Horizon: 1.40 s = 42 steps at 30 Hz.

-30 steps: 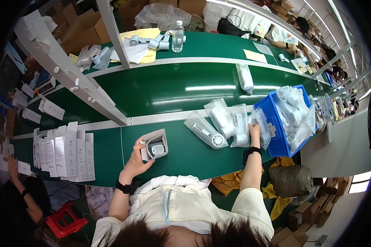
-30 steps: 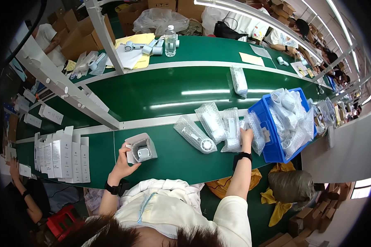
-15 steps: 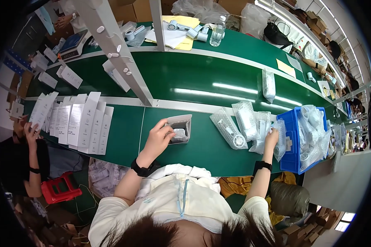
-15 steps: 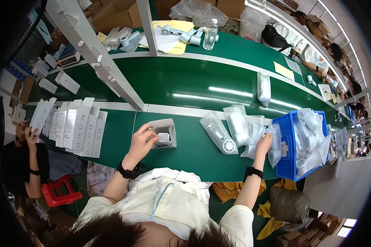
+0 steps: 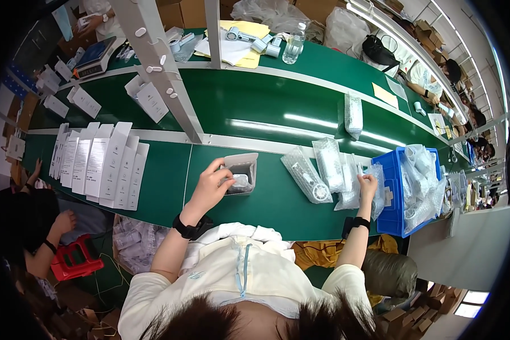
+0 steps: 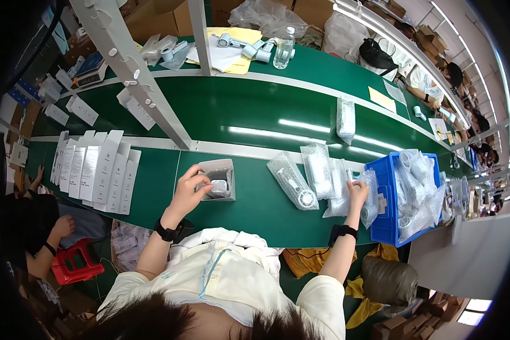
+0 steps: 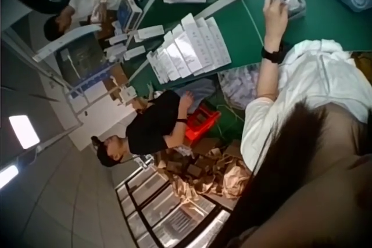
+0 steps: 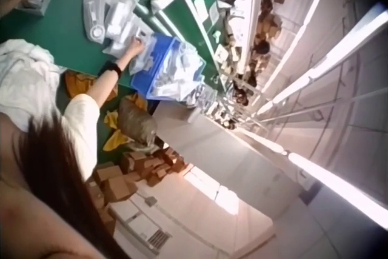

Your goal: The person packs handheld fans by placing a fan and a small plastic bag into a box before setting it aside, then retrieves more plastic bags from a yellow bag on the floor.

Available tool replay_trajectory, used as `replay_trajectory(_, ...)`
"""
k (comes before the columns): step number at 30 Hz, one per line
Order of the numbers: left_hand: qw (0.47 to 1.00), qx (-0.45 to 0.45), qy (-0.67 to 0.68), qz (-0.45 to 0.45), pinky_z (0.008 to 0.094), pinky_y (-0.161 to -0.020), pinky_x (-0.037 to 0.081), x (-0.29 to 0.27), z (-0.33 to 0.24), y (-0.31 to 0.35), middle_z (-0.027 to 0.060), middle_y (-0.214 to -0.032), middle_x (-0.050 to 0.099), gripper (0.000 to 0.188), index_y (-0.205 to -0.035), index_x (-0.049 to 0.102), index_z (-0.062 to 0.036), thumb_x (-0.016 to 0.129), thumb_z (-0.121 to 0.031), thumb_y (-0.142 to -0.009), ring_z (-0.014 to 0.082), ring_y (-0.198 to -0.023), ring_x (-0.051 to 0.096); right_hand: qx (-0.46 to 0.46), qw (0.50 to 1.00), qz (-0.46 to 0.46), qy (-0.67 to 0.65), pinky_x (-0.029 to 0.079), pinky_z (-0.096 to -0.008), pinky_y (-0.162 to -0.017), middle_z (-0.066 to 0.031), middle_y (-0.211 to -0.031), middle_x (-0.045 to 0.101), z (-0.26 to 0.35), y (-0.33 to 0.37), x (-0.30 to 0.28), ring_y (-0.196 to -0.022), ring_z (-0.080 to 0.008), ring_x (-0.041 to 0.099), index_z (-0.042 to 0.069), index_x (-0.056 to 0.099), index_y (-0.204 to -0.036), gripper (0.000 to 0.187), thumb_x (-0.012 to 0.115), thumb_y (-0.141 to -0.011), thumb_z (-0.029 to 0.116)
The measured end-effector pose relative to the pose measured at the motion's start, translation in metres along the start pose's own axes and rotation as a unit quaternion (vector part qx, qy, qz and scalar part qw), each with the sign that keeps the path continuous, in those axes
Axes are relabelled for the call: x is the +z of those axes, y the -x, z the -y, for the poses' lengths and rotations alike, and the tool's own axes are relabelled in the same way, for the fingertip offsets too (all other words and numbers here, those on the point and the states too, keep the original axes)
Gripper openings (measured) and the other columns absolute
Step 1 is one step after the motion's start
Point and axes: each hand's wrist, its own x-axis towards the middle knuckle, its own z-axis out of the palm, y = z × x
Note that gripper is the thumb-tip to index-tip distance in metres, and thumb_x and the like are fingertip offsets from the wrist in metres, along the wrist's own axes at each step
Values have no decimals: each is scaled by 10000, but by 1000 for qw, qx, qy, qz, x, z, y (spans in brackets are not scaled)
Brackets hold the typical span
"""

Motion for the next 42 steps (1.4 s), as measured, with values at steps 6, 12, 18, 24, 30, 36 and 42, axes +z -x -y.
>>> replay_trajectory(6, 999, 27, -7, -25, 307, -637, 425, 1, 1, -1, 108, -870, 508, 121, -729, 564, 5, 658, -59, -687, 255, -753, 529, 153, 930, 32, -332, 474, -277, -593, -47, -814, 548, 31, 10, -16, -725, -129, 538, 36, 534, -797, 149, 655, -765, 116)
replay_trajectory(12, 998, -7, -4, -66, 283, -565, 405, 1, 0, -7, 84, -768, 536, 115, -720, 574, 9, 664, -52, -683, 211, -652, 523, -36, 874, -10, -484, 506, -244, -625, -26, -846, 518, 214, 73, -41, -730, -120, 547, 24, 514, -985, 172, 579, -831, 65)
replay_trajectory(18, 995, -62, -1, -79, 258, -530, 393, 3, 1, -15, 67, -670, 566, 106, -708, 590, 16, 674, -33, -666, 160, -584, 519, -200, 808, 224, -506, 516, -258, -580, -79, -909, 487, 318, 168, 24, -739, -133, 573, 20, 547, -989, 168, 494, -840, -36)
replay_trajectory(24, 994, -68, 41, -69, 253, -540, 401, 2, 10, -16, 68, -697, 586, 105, -703, 593, 21, 677, -21, -654, 161, -614, 540, -417, 849, 266, -187, 502, -389, -667, -75, -827, 532, 333, 204, 54, -841, -218, 573, 58, 603, -902, 181, 602, -725, 21)
replay_trajectory(30, 995, -61, 37, -76, 249, -554, 415, 3, 11, -15, 68, -732, 599, 97, -712, 597, 26, 671, -13, -662, 164, -651, 563, -547, 817, 178, 44, 187, -619, -947, -25, -834, 557, 333, 208, 57, -1055, -261, 464, 105, 612, -948, 282, 643, -704, 242)
replay_trajectory(36, 990, -83, 54, -100, 256, -597, 449, 8, 7, -7, 91, -828, 606, 88, -726, 601, 25, 664, -6, -673, 179, -702, 578, -618, 768, 164, -38, 167, -662, -939, -33, -914, 547, 323, 217, 53, -1084, -272, 431, 118, 606, -992, 381, 665, -676, 323)
replay_trajectory(42, 936, 14, -231, -266, 424, -966, 324, -87, -8, 2, 144, -1275, 398, 429, -1025, 548, -66, 722, -138, -640, 355, -1198, 348, -591, 794, 138, -14, 166, -617, -977, -67, -1175, 435, 296, 210, 63, -1156, -264, 378, 105, 528, -1129, 574, 734, -621, 276)
